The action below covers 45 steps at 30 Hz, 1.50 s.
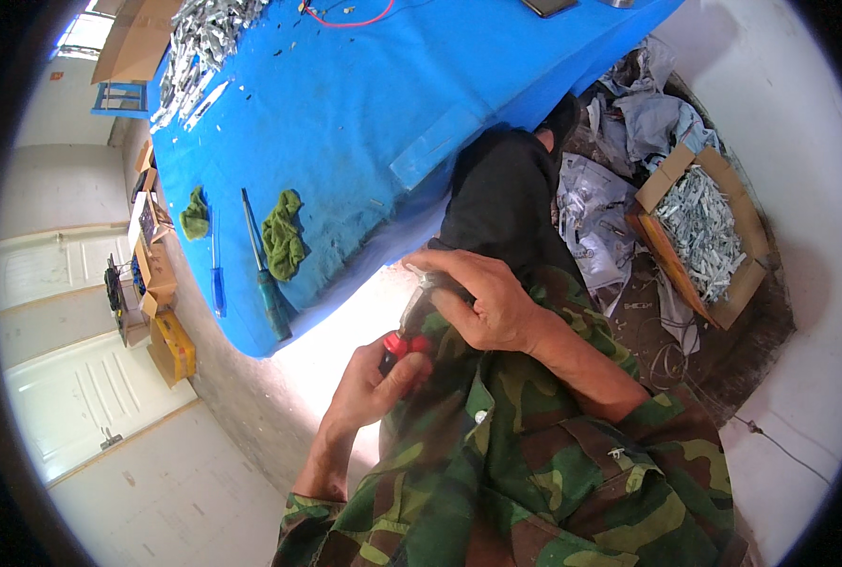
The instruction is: The person assembles small metal components by hand and with pliers over a blue table. They pick up a piece, manipulate it with their fingers, use the red-handled pliers to crimp or join the parts, and then set the assembled item aside.
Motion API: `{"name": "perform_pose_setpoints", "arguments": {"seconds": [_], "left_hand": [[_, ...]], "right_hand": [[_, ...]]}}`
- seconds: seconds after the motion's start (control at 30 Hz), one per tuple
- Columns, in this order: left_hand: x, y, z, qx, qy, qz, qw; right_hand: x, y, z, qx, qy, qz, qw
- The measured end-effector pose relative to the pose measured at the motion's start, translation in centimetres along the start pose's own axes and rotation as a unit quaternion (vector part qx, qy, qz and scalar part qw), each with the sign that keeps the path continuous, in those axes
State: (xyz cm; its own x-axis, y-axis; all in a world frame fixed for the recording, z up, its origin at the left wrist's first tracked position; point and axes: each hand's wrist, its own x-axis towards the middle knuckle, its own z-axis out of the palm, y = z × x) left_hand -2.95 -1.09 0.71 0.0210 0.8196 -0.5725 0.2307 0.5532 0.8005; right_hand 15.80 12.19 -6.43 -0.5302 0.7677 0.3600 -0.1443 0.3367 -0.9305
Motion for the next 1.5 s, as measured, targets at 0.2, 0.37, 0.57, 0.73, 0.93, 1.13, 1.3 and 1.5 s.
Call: {"name": "perform_pose_setpoints", "arguments": {"seconds": [0.2,0.37,0.57,0.73,0.93,1.13,1.3,1.5], "left_hand": [[-0.2,-0.4,-0.2,0.011,0.013,0.011,1.0],[-0.1,-0.8,-0.4,0.02,0.014,0.004,1.0],[-0.3,-0.2,0.3,-0.081,0.003,-0.017,0.997],[-0.7,-0.8,0.2,-0.09,0.027,0.004,0.996],[-0.8,-3.1,-1.8,0.063,0.165,-0.005,0.984],[-1.5,-3.2,-2.0,0.127,0.21,0.011,0.969],[-3.4,-1.2,-3.3,0.202,0.278,-0.001,0.939],[-4.9,-1.6,-8.1,0.477,0.442,0.092,0.754]], "right_hand": [[0.2,-0.1,-1.7,0.115,-0.101,0.186,0.97],[0.2,0.2,-1.4,0.272,-0.075,0.255,0.925],[0.2,0.3,-0.7,0.089,-0.029,0.174,0.98],[-0.1,0.9,-0.2,0.046,0.042,0.134,0.989],[-0.3,1.5,0.0,0.117,0.029,0.183,0.976],[0.1,1.0,-0.2,0.241,-0.009,0.31,0.92],[0.5,0.7,0.1,0.286,-0.026,0.336,0.897],[0.5,1.0,1.2,0.313,-0.04,0.36,0.878]]}}
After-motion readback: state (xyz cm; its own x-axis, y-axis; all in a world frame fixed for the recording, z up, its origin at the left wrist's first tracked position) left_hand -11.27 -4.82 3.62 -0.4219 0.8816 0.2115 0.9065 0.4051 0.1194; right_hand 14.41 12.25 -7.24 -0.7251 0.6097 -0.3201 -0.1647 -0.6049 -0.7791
